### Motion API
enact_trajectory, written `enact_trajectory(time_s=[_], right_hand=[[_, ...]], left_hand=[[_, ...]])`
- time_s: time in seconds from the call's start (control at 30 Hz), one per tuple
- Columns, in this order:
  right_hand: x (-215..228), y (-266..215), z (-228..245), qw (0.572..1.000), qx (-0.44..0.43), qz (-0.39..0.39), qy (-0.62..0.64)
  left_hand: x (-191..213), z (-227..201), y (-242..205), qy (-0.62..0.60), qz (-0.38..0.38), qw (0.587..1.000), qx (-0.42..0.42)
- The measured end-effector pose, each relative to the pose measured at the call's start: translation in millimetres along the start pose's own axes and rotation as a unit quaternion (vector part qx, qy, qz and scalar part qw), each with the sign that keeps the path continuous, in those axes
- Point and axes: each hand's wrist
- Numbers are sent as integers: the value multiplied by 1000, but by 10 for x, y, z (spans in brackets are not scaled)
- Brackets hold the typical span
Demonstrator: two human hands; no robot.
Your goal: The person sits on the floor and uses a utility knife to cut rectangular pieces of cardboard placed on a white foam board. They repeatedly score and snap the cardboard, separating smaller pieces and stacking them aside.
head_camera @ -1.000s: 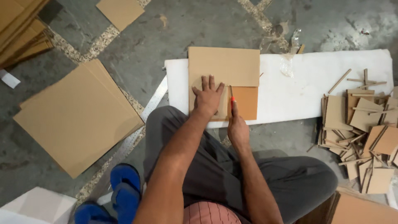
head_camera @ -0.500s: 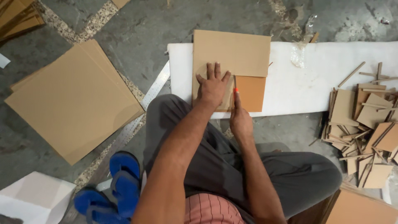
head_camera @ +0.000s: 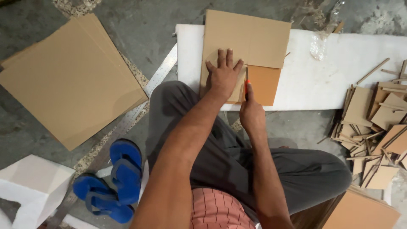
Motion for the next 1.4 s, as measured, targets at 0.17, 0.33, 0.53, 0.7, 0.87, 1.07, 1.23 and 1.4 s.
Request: enact_trajectory(time_s=[0.17, 0.33, 0.53, 0.7, 0.87, 1.07, 1.23, 1.4], right_hand=[[12, -121, 11, 994, -83, 75, -21], [47, -297, 56, 992, -75, 76, -61], [-13, -500, 40, 985, -120, 113, -58], [-26, -664, -51, 983, -130, 118, -59], [-47, -899, -28, 982, -134, 123, -52], [-34, -1056, -18, 972, -164, 151, -79], [-11, -1146, -41, 973, -153, 155, -74], [21, -1316, -94, 970, -169, 149, -86]], left_hand=[[2, -10, -8, -9, -1, 1000, 1], [83, -4, -19, 0, 22, 1000, -3], [150, 12, -58, 4, 36, 999, -3], [142, -38, -67, 9, 21, 1000, 5], [150, -3, -82, 8, 23, 1000, 0], [144, 11, -113, 8, 1, 1000, -2], [165, -1, -124, 8, 11, 1000, 0], [222, 26, -124, 1, 18, 1000, -6]])
Point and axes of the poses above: each hand's wrist, its own y-axis towards the middle knuckle, its own x-axis out of the back of the hand, z = x × y, and after that the axes turned 4 degrees about -y, right-handed
